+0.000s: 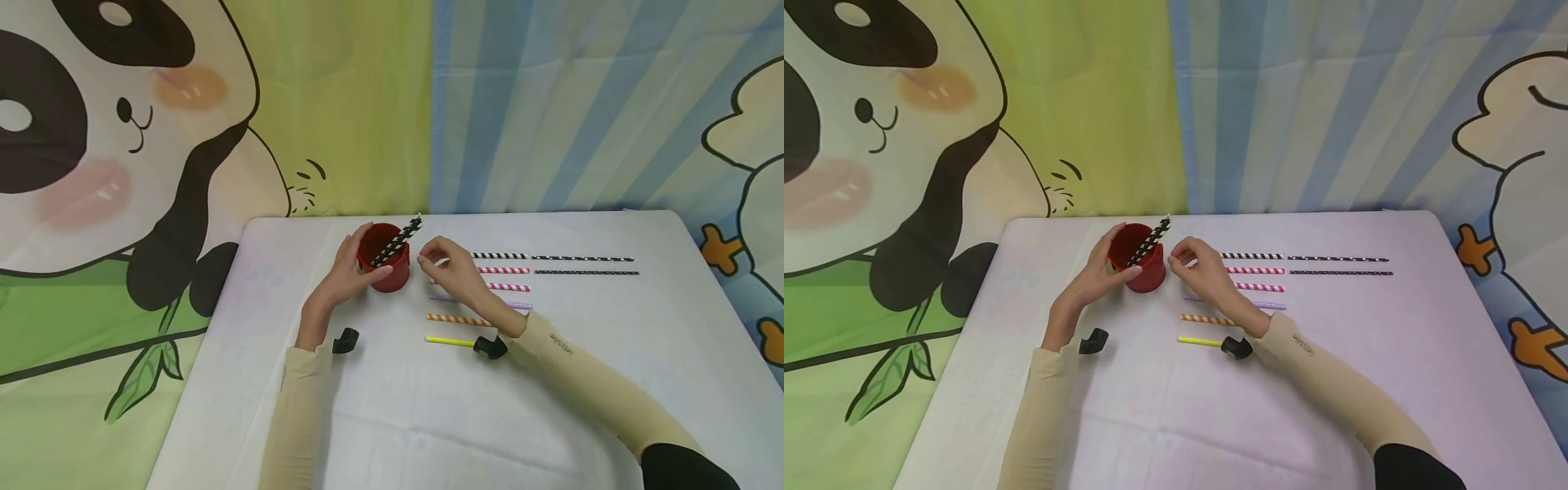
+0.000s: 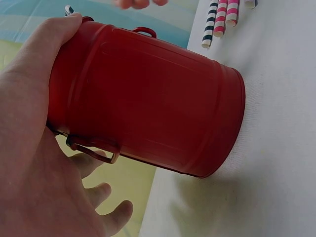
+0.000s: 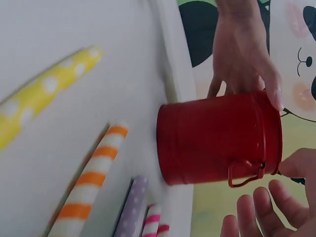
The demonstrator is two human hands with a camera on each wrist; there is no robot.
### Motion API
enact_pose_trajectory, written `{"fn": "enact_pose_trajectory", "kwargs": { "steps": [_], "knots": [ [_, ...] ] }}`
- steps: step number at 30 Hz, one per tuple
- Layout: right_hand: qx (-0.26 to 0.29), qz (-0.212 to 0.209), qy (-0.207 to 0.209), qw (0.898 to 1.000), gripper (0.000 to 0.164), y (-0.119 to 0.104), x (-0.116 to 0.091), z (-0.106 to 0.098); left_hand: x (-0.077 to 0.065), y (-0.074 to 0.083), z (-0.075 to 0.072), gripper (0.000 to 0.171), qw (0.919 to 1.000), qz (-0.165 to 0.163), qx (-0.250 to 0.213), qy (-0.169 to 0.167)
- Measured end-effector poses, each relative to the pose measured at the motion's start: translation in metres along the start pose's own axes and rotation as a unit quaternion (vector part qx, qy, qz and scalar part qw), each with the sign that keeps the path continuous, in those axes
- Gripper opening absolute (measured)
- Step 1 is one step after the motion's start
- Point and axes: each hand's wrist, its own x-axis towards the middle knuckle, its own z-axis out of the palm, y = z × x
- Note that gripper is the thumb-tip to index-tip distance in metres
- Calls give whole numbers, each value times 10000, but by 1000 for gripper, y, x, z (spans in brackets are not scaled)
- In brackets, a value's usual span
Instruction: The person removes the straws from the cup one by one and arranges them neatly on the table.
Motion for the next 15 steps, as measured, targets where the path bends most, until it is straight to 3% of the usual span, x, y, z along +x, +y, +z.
{"fn": "enact_pose_trajectory", "kwargs": {
  "steps": [7, 15],
  "knots": [
    [831, 205, 296, 9959, 23, -7, 12, 11, 0, 0, 0, 92, 10000, 7, -9, -32],
    [948, 194, 518, 9940, 24, -10, 17, 22, 0, -2, 0, 91, 9999, 145, -2, -24]
  ]
}}
